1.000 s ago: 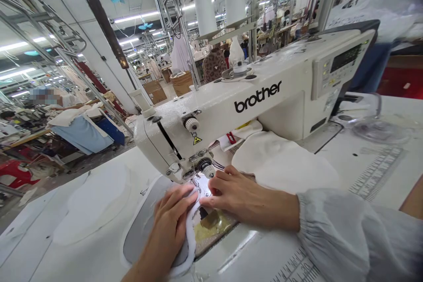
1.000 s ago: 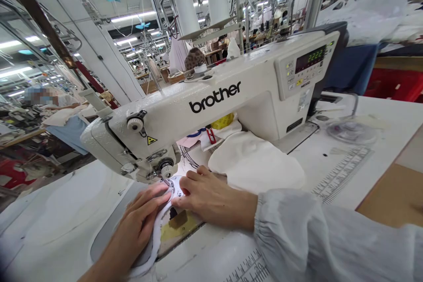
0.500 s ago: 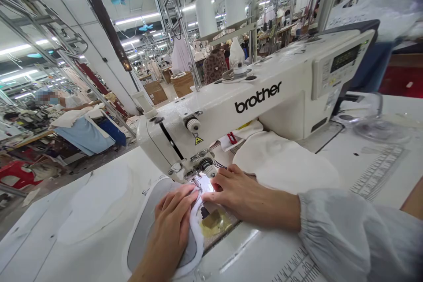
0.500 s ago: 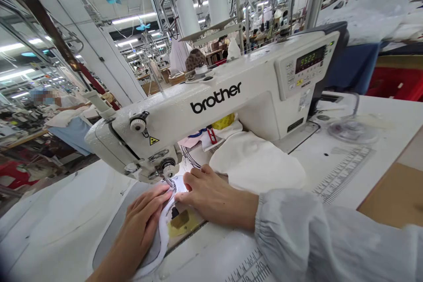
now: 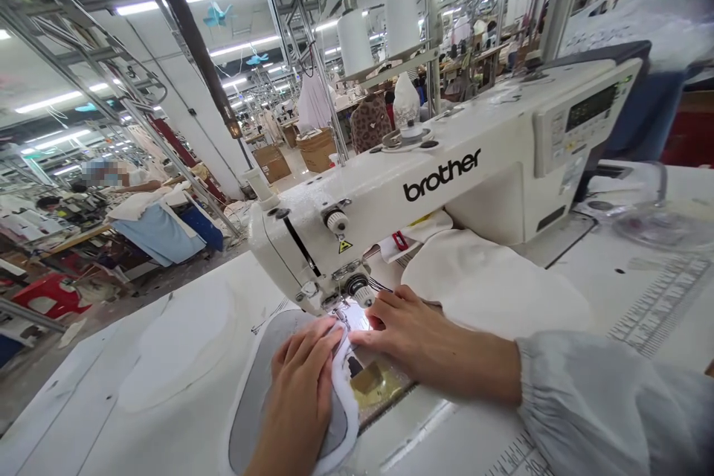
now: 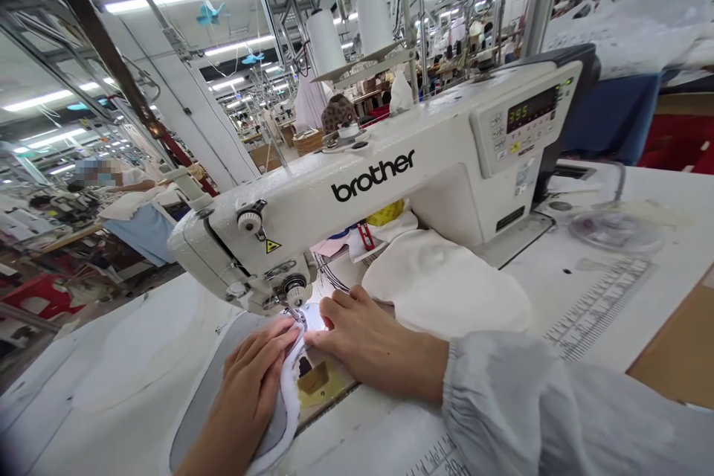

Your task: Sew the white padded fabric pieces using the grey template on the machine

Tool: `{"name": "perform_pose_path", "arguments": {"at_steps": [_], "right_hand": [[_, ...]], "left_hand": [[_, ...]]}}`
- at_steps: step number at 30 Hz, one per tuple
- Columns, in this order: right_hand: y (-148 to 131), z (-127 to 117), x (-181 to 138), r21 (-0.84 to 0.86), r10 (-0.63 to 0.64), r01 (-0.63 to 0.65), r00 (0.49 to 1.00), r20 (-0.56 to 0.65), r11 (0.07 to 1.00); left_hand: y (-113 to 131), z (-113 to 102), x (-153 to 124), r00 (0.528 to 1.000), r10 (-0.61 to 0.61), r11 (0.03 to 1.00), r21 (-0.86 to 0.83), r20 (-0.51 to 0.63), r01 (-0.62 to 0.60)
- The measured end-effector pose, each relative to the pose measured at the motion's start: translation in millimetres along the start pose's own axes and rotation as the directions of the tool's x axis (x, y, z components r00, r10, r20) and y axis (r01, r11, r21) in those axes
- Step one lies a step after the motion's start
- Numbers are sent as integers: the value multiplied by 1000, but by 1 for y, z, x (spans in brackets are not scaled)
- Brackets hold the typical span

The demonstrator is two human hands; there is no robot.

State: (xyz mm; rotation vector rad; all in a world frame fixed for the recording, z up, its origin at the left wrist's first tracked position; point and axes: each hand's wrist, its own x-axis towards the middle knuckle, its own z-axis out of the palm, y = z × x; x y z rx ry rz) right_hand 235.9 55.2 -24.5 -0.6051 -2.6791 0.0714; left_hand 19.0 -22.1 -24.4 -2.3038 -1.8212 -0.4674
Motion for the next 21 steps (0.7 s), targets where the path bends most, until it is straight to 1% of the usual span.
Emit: {"name": "perform_pose_path", "arguments": {"at_steps": [4,7,11,14,16,18,21], "right_hand": [[0,1,0,12,0,1,999,-37,1000],[-1,-1,0,36,-3,4,1000,-22,999],[-2,-4,0,49,1,0,1000,-8,999],[-1,-5,0,52,-1,1,1000,-4,999],[-1,-5,0,51,-6,6,1000,7,999],[0,-5,0,53,-10,9,1000,10,999],[0,-5,1,49,-12,12,1000,1,999]], "left_hand": [[1,0,0,1000,-9,1000,16,9,9],[0,0,0,1000,-7,999,43,-4,7],[-2,3,0,998,46,996,72,-33,-44],[-1,5,-1,998,36,996,84,-52,-32],[-1,4,0,1000,17,996,85,-25,-15],[-4,-1,1,999,25,997,72,38,-28],[-13,-14,7,983,107,994,20,146,-111]]}}
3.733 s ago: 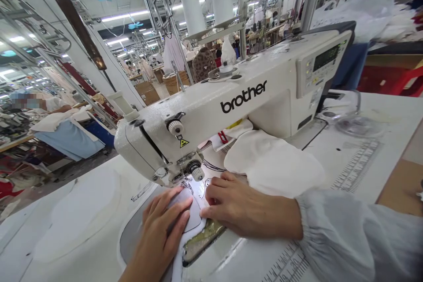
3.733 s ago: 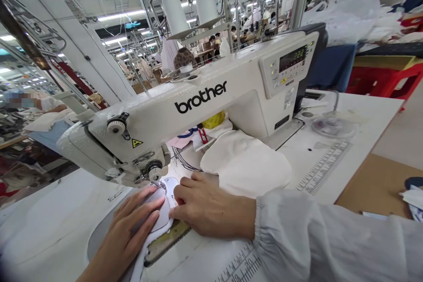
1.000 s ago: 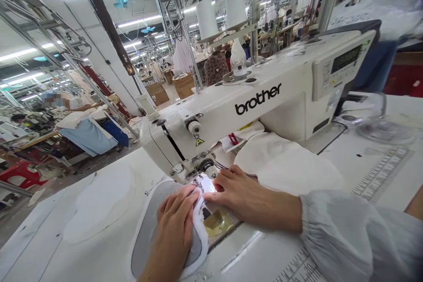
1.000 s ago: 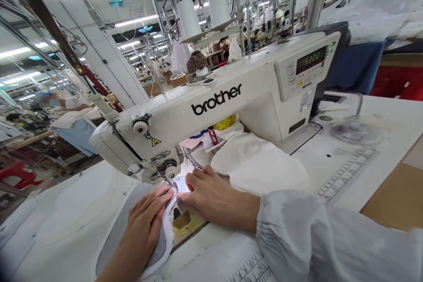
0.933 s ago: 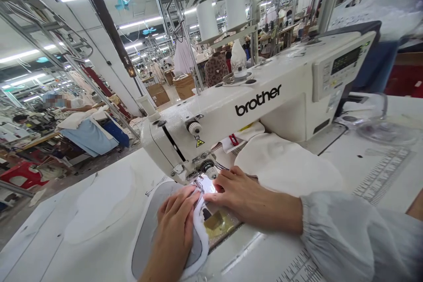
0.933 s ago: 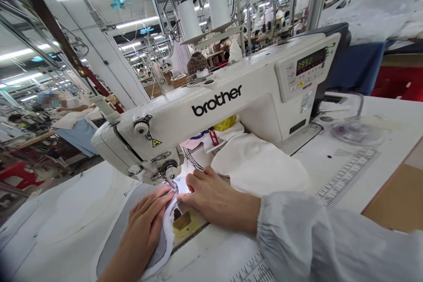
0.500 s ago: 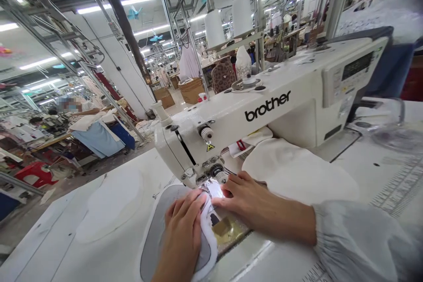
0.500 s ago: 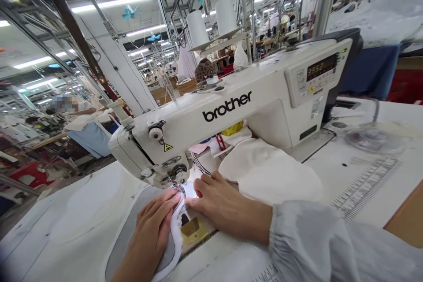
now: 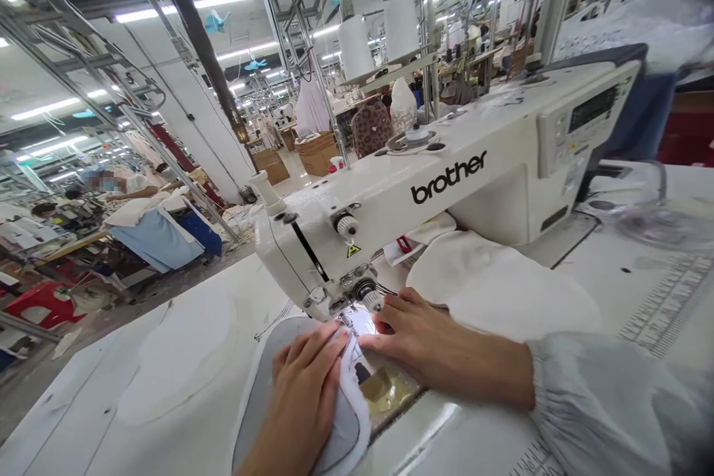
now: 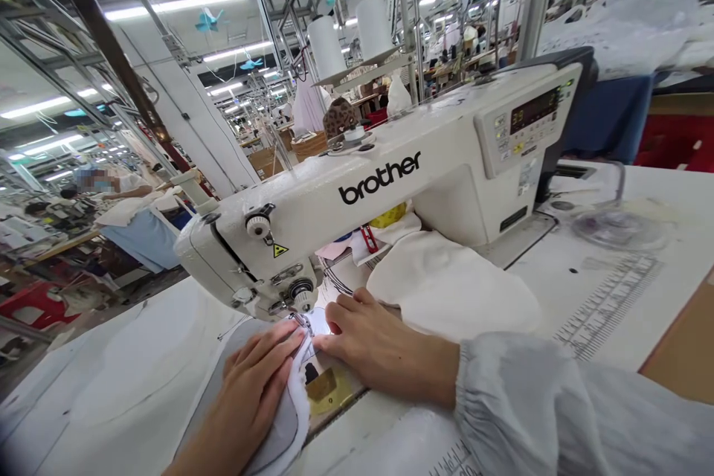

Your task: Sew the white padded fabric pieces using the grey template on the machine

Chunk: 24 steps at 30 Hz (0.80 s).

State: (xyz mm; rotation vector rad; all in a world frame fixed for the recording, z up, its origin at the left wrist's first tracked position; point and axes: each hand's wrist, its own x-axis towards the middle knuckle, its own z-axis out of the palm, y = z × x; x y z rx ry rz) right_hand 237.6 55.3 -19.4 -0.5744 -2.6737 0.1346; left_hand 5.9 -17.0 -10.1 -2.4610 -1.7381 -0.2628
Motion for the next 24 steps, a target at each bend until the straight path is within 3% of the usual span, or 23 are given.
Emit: {"name": "perform_pose_path", "arguments": {"at_steps": [4,7,9,12,15,18,24], "right_hand": [[-1,-4,1,-14,1,-1,1000,8,1000],[-2,-9,0,-6,-7,7,1000,7,1000],[-3,-12,0,-1,-15,15,1000,11,1000],[-3,-14,-1,5,-30,29,999,17,1000],[-3,-15,-2,6,-41,41,999,16,999],[-3,-16,-2,1,-39,39,999,18,999],[-3,-17,-1,-6,-42,42,999,28,999]], "left_hand": [[-9,-2,0,995,98,995,0,-6,-98],[-2,13,-6,995,49,997,57,-89,-44],[7,24,-12,991,-43,994,93,-126,55],[15,28,-16,985,-133,981,126,-109,146],[13,20,-14,997,-58,991,115,-54,64],[8,14,-11,996,-19,995,99,-91,28],[18,29,-13,969,-99,992,49,-226,113]]}}
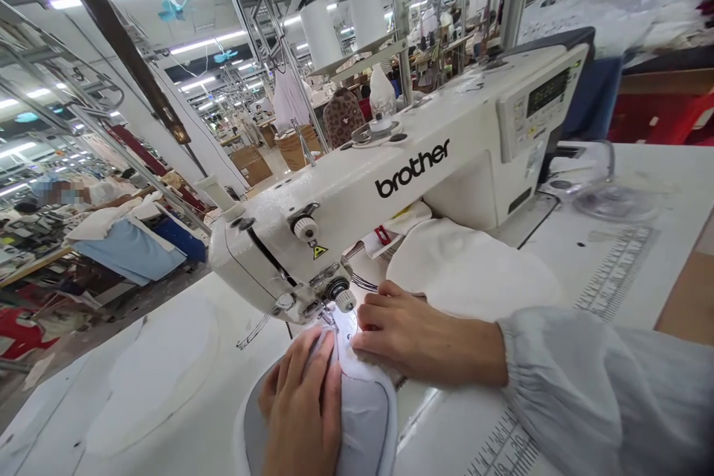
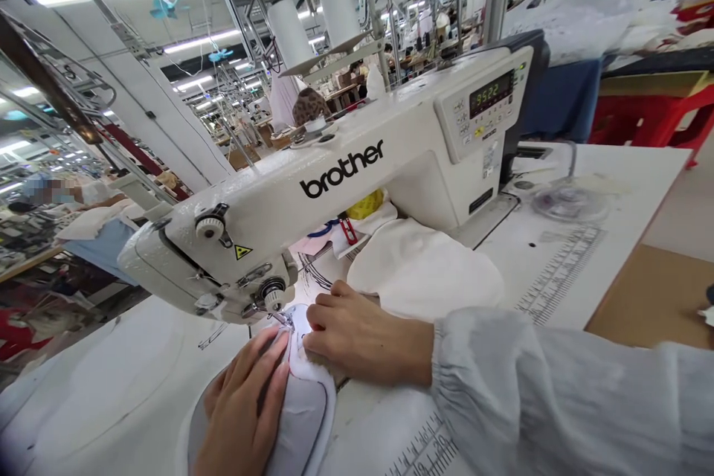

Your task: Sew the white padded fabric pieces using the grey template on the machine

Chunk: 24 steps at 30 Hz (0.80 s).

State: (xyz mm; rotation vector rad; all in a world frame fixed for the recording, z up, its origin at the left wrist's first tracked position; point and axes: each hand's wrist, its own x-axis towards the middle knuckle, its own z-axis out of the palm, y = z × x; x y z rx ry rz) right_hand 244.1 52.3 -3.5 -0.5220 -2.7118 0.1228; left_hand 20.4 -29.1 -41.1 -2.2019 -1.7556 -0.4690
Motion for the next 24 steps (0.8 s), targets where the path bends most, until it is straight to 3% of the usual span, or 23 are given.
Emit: {"name": "perform_pose_path", "arguments": {"at_steps": [3,12,17,20,24], "right_hand": [[1,0,-1,5,7,-7,1000,3,1000],[0,-2,-2,26,22,-22,1000,-14,999],[-2,-8,-16,98,-74,77,997,-33,992],[-1,-9,-24,106,-116,119,993,-32,987],[2,-8,-26,108,-111,114,993,-30,988]], "left_hand": [[4,5,-2,997,-71,997,-19,-19,71],[5,12,1,997,-78,997,27,24,78],[2,1,3,997,-14,1000,-2,82,14],[10,-9,5,991,-84,996,36,102,81],[24,-10,5,984,-169,983,76,49,165]]}}
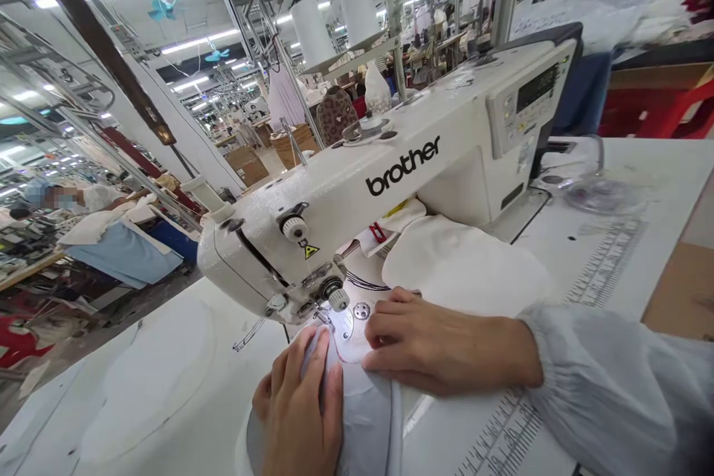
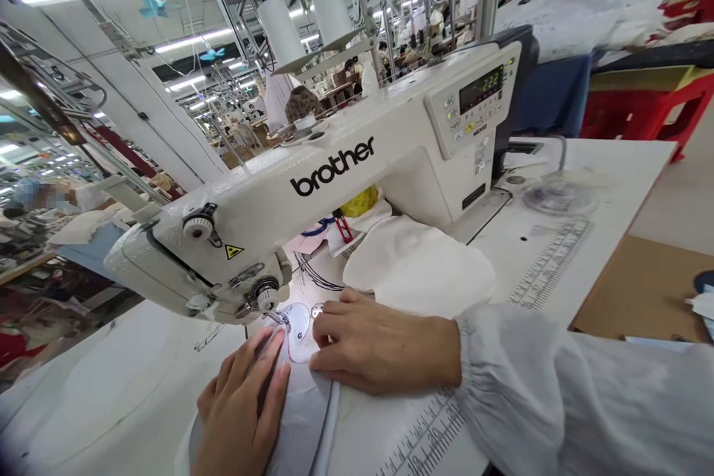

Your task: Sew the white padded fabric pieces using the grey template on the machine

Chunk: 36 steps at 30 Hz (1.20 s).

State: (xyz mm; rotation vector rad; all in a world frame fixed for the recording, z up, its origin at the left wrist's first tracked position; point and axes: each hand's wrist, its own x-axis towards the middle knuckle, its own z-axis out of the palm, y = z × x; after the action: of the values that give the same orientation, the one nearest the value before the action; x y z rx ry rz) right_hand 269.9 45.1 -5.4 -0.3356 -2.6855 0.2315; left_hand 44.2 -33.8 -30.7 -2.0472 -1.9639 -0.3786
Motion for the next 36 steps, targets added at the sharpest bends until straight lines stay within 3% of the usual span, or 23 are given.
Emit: {"name": "perform_pose_path", "arguments": {"at_steps": [8,13,28,36], "right_hand": [[4,-6,2,31,36,-36,999,2,999],[9,-5,3,53,41,-41,999,17,998],[14,-7,9,20,39,-40,998,50,999],[16,-5,12,54,-8,6,1000,27,999]], "left_hand": [[14,3,0,995,-99,995,23,8,99],[19,2,1,996,-91,995,31,-18,92],[16,6,8,987,-159,987,0,-10,159],[-12,12,7,981,95,981,-151,-169,-121]]}}
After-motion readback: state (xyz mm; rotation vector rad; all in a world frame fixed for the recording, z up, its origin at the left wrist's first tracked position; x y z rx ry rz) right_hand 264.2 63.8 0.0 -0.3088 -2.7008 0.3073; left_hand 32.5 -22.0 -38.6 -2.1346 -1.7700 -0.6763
